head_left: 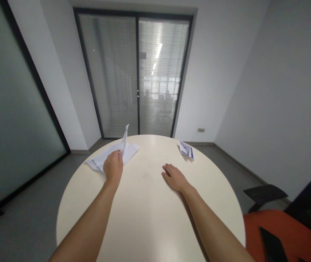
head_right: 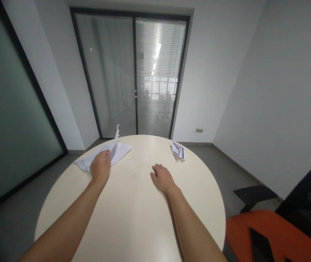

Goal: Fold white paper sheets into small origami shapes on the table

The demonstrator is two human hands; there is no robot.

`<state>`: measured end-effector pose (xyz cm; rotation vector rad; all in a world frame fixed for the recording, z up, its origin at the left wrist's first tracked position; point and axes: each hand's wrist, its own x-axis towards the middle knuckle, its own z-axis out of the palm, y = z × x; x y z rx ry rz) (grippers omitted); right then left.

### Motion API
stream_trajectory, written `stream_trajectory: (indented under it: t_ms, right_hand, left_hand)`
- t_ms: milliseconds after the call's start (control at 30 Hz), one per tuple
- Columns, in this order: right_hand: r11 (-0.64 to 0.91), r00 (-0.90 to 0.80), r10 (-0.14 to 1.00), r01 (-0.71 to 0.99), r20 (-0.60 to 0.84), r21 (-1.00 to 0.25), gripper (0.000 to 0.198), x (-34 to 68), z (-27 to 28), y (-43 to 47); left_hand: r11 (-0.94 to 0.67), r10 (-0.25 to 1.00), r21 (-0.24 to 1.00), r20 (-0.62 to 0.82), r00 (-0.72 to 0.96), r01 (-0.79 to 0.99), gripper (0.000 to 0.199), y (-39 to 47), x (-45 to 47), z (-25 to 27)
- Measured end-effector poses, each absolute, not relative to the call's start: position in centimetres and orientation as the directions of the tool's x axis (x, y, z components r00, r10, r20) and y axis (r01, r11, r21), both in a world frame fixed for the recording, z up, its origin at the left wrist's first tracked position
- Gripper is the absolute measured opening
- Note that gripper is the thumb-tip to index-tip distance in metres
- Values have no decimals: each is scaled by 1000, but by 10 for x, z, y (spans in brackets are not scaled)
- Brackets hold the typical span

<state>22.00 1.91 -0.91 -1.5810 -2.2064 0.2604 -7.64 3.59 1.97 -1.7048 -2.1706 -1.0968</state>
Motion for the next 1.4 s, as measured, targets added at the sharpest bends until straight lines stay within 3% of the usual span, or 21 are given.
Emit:
stream_trajectory:
  t_ms: [167, 333, 467, 567, 800, 933, 1033, 1167, 1233, 1400]
  right_hand:
    - [257, -46, 940, 750, 339, -610, 47, 217, -8, 25]
    - [345, 225, 756, 661, 614, -667, 41, 215, 14, 19]
    - [464, 118, 681, 694, 722, -551, 33, 210, 27, 8]
    - [531, -41, 702, 695, 711, -484, 31, 196, 26, 4]
    - [530, -381, 839, 734, 388, -425, 41, 168, -3, 6]
    - [484, -452, 874, 789, 176, -378, 45, 170, -6, 3]
    - [450, -425, 892, 822, 150, -348, 44, 172, 0, 1]
    - [446, -411, 895, 840, 174, -310, 40, 174, 5, -1]
    - [445, -408, 895, 842, 180, -306, 44, 174, 3, -1]
    - [401, -389, 916, 862, 101, -311, 53, 178, -7, -2]
  left_hand:
    - [-236, 782, 268, 623, 19, 934, 24, 25, -50, 33]
    - [-491, 837, 241, 398, 376, 837, 21, 7, -14, 25]
    - [-526, 850, 255, 139, 508, 811, 23, -10, 4, 20]
    - [-564, 826, 251, 139, 547, 787, 24, -17, 9, 23]
    - [-417, 909, 284, 154, 388, 864, 30, -9, 7, 18]
    - [-313, 939, 201, 214, 270, 928, 39, 4, -5, -4]
    - [-249, 955, 170, 205, 213, 953, 62, 12, -15, -19]
    - [-173, 960, 135, 247, 136, 976, 64, 21, -29, -24]
    - [-39, 965, 131, 264, 3, 991, 66, 26, -38, -23]
    - [210, 965, 242, 104, -241, 947, 74, 39, -59, -23]
